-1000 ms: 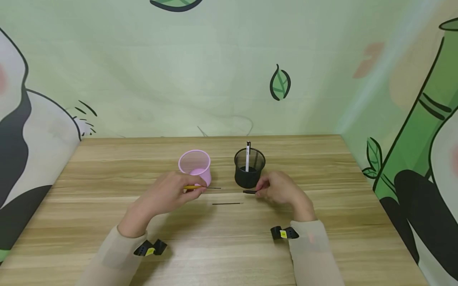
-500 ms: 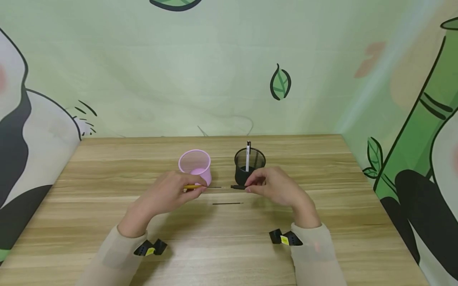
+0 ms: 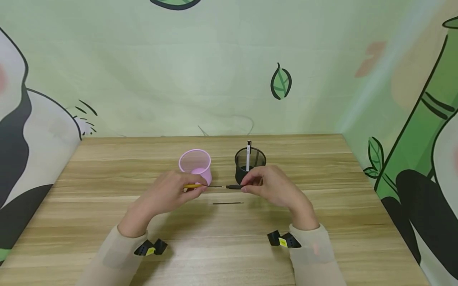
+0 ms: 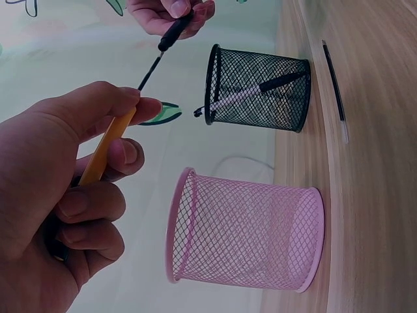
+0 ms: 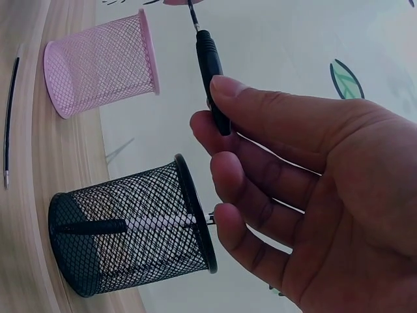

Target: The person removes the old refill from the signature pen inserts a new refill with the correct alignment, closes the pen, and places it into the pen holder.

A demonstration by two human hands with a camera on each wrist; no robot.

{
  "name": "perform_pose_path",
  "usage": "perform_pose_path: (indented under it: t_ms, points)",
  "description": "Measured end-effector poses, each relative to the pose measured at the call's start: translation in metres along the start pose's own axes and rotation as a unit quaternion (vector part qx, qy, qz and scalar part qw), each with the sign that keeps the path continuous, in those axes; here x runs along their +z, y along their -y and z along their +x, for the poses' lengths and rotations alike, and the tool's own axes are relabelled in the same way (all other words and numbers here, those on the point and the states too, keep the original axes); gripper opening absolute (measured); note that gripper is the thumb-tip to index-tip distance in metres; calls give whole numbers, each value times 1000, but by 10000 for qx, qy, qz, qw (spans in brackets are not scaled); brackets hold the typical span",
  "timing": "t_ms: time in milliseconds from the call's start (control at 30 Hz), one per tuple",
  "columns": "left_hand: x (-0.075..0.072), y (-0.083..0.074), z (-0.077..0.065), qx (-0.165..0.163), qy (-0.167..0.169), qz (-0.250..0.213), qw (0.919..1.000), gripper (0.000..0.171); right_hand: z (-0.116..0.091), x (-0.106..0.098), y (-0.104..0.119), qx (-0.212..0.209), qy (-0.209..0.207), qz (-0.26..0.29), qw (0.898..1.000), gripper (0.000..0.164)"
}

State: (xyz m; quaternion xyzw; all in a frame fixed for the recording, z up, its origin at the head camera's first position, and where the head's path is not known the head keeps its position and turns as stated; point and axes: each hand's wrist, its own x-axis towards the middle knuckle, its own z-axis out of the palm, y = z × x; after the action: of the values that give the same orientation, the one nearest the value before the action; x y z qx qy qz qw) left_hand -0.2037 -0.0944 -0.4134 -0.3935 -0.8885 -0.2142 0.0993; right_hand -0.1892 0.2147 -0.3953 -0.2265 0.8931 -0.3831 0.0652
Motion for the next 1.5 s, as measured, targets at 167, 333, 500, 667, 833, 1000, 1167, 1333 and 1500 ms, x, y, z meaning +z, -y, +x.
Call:
perform_pose_path:
  t_ms: [167, 333, 500, 667, 833, 1000, 1167, 1333, 1500]
  points:
    - [0, 0, 0, 39, -23, 26, 10000, 9, 0, 1, 2, -12, -37, -45, 10000, 8]
    - [-1, -1, 0, 8, 14, -10, 10000, 10, 1, 2, 2, -21, -58, -46, 10000, 8]
    - [-3, -2, 0, 10, 50, -39, 10000, 12, 3, 5, 2, -187, -124, -32, 9997, 8]
    - [-2, -2, 0, 22, 97, -66, 9999, 13, 5, 10, 4, -369, -163, 42, 9992, 9]
    - [-1, -2, 0, 62, 62, -11, 10000, 12, 7, 15, 8, -499, -115, 175, 9985, 7]
    - [-1, -1, 1, 69, 31, -47, 10000, 13, 10, 19, 12, -539, -172, 119, 9983, 8]
    - [0, -1, 1, 90, 33, -92, 9999, 13, 12, 23, 13, -593, -185, 142, 9980, 8]
    - [0, -1, 1, 80, 33, -119, 9999, 13, 13, 25, 14, -658, -235, 209, 9973, 9]
    - [1, -1, 1, 47, 87, -139, 9999, 11, 13, 27, 17, -760, -278, 164, 9966, 9]
